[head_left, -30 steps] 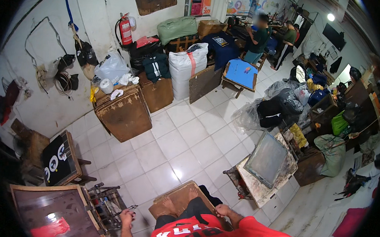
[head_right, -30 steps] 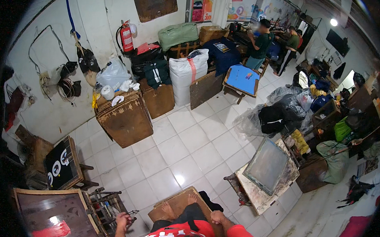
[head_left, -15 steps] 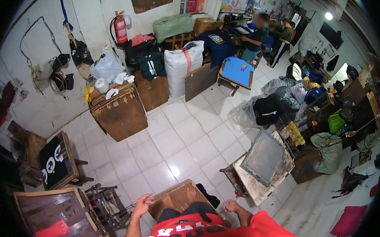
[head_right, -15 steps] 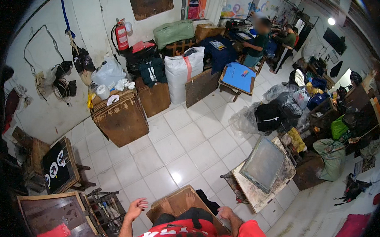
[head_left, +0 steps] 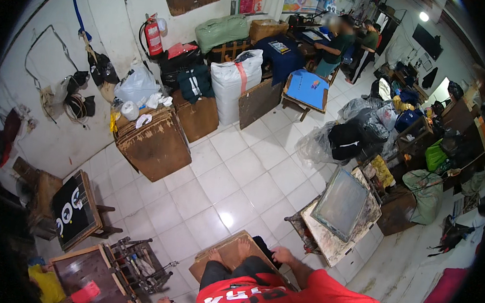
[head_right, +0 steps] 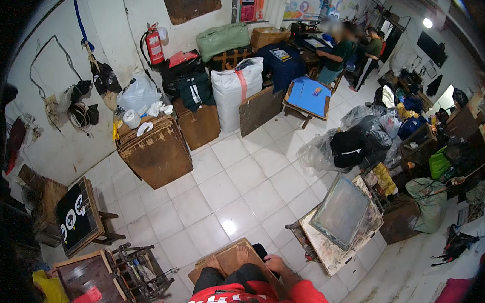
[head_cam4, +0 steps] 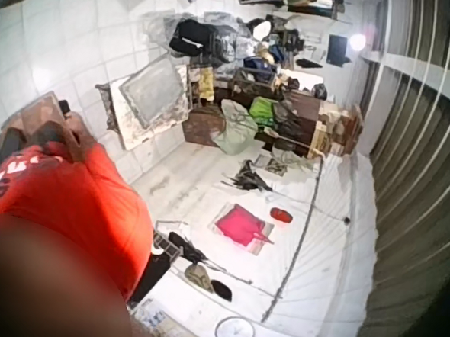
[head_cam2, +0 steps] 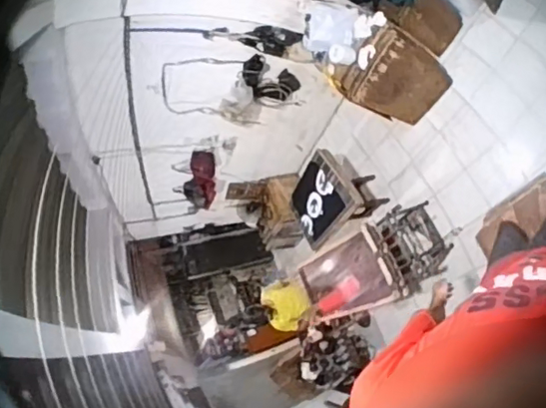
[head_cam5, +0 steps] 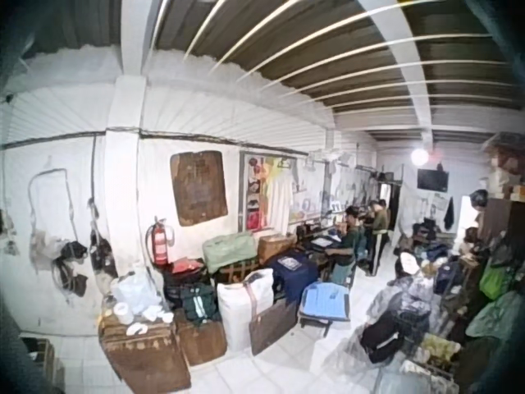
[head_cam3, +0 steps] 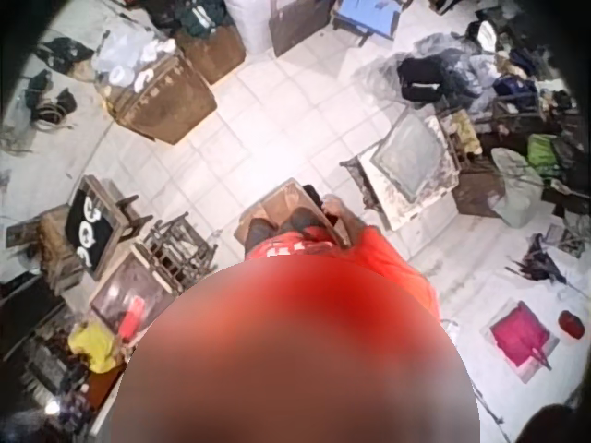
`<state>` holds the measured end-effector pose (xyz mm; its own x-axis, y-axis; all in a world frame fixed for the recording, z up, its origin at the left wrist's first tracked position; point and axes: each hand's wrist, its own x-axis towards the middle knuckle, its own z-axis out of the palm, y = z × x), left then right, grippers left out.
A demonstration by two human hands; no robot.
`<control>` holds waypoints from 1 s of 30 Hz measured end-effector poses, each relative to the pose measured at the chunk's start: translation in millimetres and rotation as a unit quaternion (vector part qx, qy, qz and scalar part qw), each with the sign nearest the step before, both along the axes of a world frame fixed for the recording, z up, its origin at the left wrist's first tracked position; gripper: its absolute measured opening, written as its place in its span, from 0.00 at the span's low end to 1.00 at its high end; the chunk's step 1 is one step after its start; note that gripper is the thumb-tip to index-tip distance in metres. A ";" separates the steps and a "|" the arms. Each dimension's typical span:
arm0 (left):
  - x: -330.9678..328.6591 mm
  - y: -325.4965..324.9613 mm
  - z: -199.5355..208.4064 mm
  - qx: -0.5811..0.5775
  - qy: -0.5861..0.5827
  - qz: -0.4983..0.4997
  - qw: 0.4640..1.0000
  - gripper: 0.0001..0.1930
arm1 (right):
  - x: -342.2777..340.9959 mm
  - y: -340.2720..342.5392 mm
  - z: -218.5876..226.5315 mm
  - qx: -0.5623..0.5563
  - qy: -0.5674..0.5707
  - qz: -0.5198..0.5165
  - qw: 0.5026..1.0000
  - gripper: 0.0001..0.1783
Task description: The person moves and stacks wooden printing frames, then wipes a metal printing screen with a yellow cloth. The person handles multiple frames and wipes the screen surface before placing it back.
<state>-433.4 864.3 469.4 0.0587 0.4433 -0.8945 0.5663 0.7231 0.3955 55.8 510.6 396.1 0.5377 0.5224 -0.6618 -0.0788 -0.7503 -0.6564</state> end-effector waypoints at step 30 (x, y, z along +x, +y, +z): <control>77.7 -19.9 -20.3 -0.043 0.018 -0.121 0.992 0.14 | 1.8 -14.6 50.3 -0.057 0.101 -0.158 0.981 0.16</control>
<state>-355.6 844.4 449.1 0.1222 0.3422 -0.9317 0.7400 0.5941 0.3153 57.7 496.0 446.5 0.5133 0.2680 -0.8153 -0.4385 -0.7347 -0.5176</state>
